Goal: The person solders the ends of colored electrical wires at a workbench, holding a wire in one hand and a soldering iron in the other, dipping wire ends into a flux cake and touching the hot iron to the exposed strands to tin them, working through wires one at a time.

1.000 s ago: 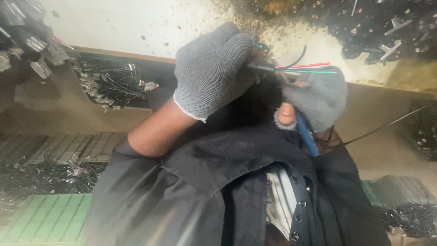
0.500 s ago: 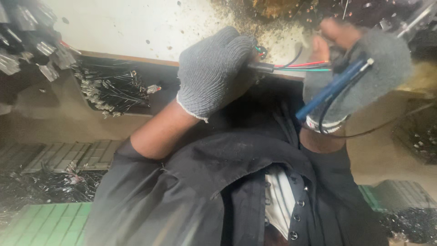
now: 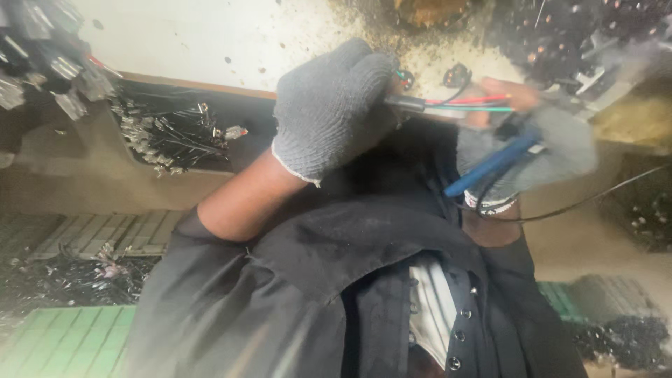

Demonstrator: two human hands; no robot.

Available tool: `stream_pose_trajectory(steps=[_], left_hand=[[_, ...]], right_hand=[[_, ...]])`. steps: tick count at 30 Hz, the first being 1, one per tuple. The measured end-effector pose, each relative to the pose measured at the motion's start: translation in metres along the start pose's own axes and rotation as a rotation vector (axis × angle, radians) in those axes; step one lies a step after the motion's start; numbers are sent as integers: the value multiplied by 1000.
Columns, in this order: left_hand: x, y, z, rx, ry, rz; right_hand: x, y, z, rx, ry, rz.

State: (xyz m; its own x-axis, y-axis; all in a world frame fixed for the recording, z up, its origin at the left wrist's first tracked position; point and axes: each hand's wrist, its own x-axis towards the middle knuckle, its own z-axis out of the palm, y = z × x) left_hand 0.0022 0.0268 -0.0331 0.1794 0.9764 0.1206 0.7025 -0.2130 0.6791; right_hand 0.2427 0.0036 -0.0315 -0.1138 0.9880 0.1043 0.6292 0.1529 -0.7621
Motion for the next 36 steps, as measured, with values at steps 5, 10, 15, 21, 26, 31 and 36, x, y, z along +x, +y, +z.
stream_pose_trajectory(steps=[5, 10, 15, 21, 26, 31, 36], left_hand=[[0, 0, 3, 30, -5, 26], [-1, 0, 6, 60, 22, 22], [0, -2, 5, 80, -5, 31], [1, 0, 5, 77, -10, 1], [1, -2, 6, 59, -1, 16], [-1, -2, 4, 60, -11, 6], [-2, -3, 2, 10, 42, 52]], right_hand=[[4, -5, -2, 4, 42, 90], [47, -25, -8, 112, -164, 307], [39, -42, 13, 23, -19, 157], [8, -15, 10, -307, -31, -57], [16, -6, 1, -245, -61, -126], [14, -7, 11, -241, -126, -62], [8, 3, -13, -285, -463, -515]])
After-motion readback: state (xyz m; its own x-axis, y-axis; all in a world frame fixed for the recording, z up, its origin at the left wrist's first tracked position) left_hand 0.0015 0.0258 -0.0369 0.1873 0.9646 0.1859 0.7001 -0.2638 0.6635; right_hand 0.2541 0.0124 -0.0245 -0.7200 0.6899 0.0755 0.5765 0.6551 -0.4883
